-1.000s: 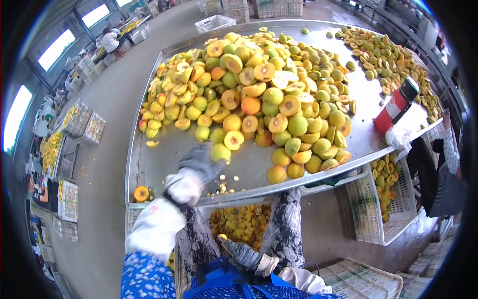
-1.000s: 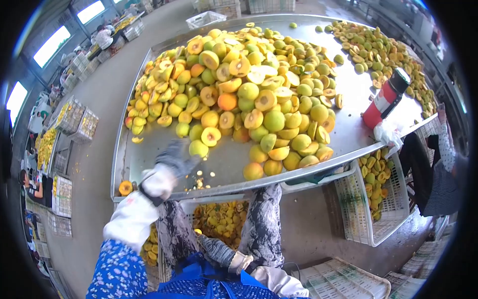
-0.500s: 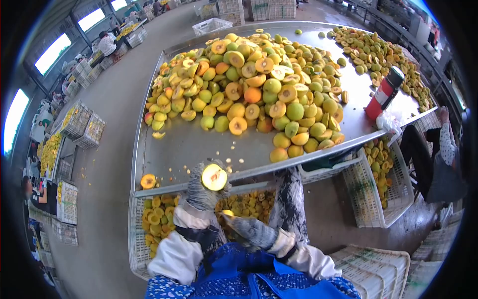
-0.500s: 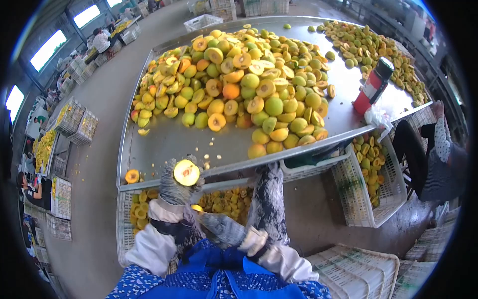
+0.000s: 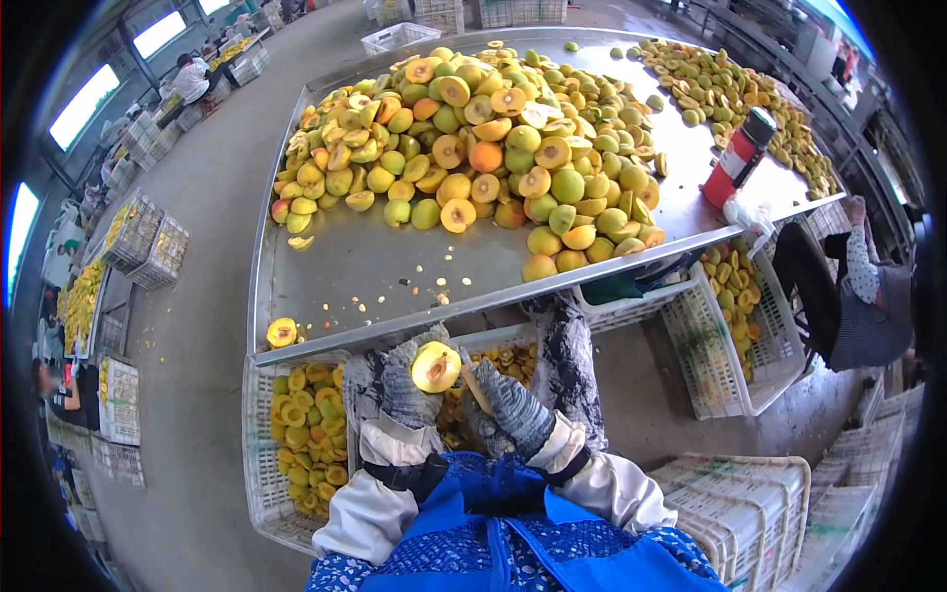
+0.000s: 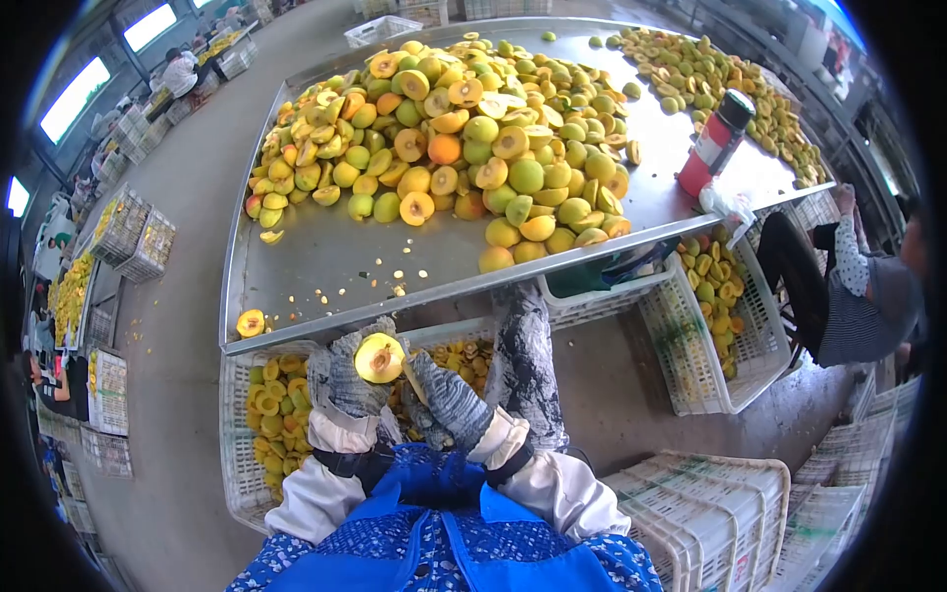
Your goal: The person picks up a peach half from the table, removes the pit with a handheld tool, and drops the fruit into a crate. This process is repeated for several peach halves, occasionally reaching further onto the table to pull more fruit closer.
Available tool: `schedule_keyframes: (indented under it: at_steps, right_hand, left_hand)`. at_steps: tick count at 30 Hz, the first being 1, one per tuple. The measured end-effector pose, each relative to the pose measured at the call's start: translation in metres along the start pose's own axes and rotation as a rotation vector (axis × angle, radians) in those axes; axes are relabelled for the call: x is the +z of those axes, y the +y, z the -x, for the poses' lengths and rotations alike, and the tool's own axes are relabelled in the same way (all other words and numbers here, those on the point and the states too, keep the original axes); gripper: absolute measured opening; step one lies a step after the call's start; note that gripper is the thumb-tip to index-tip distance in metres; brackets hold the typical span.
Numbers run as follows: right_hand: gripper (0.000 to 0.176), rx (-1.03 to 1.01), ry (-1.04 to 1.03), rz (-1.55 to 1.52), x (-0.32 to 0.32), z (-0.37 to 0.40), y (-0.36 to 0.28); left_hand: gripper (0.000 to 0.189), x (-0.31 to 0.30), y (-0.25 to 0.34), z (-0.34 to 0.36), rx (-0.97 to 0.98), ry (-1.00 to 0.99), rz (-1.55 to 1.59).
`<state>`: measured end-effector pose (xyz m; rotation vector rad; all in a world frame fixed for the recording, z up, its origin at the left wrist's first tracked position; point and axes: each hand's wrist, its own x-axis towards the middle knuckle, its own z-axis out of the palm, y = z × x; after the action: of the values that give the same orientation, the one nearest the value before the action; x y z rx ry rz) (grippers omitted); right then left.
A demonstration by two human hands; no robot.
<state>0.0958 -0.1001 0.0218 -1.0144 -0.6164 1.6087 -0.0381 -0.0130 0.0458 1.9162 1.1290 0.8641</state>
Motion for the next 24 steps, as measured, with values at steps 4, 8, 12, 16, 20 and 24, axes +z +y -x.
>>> schedule_keyframes:
  at_steps: [4, 8, 12, 16, 20, 24]
  right_hand:
    - [0.038, 0.246, -0.065, -0.323, 0.007, 0.005, -0.024]
    - [0.037, 0.243, -0.138, -0.369, 0.008, 0.001, -0.019]
    - [0.036, 0.054, -0.031, -0.409, 0.012, -0.007, 0.009]
    - [0.039, 0.118, -0.047, -0.318, -0.004, -0.022, 0.050]
    - [0.036, -0.229, 0.056, 0.569, -0.009, -0.005, 0.028]
    - [0.034, -0.089, -0.020, 0.948, -0.018, -0.006, 0.027]
  left_hand:
    - [0.028, 0.026, -0.035, 0.002, -0.330, 0.000, 1.119]
    - [0.027, 0.037, -0.041, 0.009, -0.261, 0.070, 0.836]
    - [0.020, 0.038, -0.021, 0.018, -0.289, 0.080, 0.641]
    - [0.020, 0.022, 0.040, 0.021, -0.141, 0.073, 0.115]
    - [0.022, 0.021, 0.055, 0.022, 0.015, 0.081, -0.132]
    - [0.028, 0.029, 0.003, 0.024, 0.040, 0.109, 0.006]
